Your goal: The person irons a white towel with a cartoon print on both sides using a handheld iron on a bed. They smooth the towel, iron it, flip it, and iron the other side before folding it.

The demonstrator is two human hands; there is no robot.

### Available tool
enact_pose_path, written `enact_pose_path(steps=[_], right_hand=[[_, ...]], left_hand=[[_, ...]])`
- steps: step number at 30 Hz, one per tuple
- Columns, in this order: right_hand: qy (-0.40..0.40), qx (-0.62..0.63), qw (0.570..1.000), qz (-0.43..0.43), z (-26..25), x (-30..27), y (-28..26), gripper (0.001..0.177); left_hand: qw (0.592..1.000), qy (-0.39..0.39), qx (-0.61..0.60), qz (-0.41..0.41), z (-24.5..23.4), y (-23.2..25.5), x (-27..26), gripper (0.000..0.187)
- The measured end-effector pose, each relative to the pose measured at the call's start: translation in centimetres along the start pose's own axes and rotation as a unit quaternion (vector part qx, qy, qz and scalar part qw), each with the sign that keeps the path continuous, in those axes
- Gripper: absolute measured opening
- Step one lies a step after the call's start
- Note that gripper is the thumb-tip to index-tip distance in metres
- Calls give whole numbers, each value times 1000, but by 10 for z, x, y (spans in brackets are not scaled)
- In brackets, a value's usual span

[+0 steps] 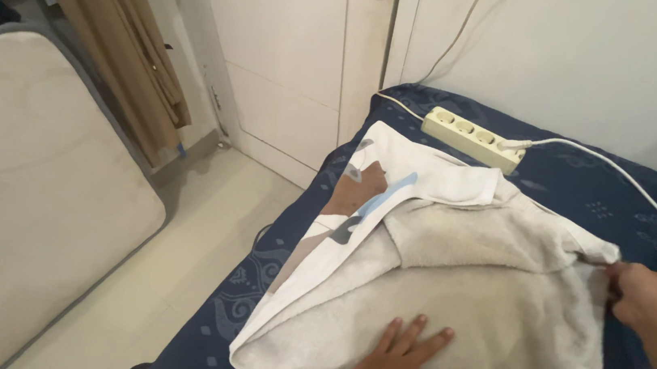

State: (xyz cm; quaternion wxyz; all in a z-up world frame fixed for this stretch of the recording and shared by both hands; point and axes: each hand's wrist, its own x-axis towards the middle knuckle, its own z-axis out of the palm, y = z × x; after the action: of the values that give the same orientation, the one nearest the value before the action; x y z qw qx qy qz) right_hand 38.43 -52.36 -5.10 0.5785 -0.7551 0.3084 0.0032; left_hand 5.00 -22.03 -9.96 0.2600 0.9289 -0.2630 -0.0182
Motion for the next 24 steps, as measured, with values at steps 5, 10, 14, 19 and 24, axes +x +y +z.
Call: enact_pose_path(steps=[5,10,14,19,24], right_hand=[[55,-99,992,-54,3,32,8,34],[199,-225,921,-248,34,-5,-14,28],[61,-192,903,-379,74,-46,-39,19],[-259,-94,930,-241,137,-87,-42,31],[-264,-96,944,-170,153,-106,-52,19]], left_hand=[[987,83,128,50,3,-4,1,61],[988,128,-76,-43,-31,1,-5,52],[954,239,26,-181,-77,-3,-15,46],[889,321,112,-306,-127,-16,-49,64],[882,245,51,-399,-147,-21,-90,62]])
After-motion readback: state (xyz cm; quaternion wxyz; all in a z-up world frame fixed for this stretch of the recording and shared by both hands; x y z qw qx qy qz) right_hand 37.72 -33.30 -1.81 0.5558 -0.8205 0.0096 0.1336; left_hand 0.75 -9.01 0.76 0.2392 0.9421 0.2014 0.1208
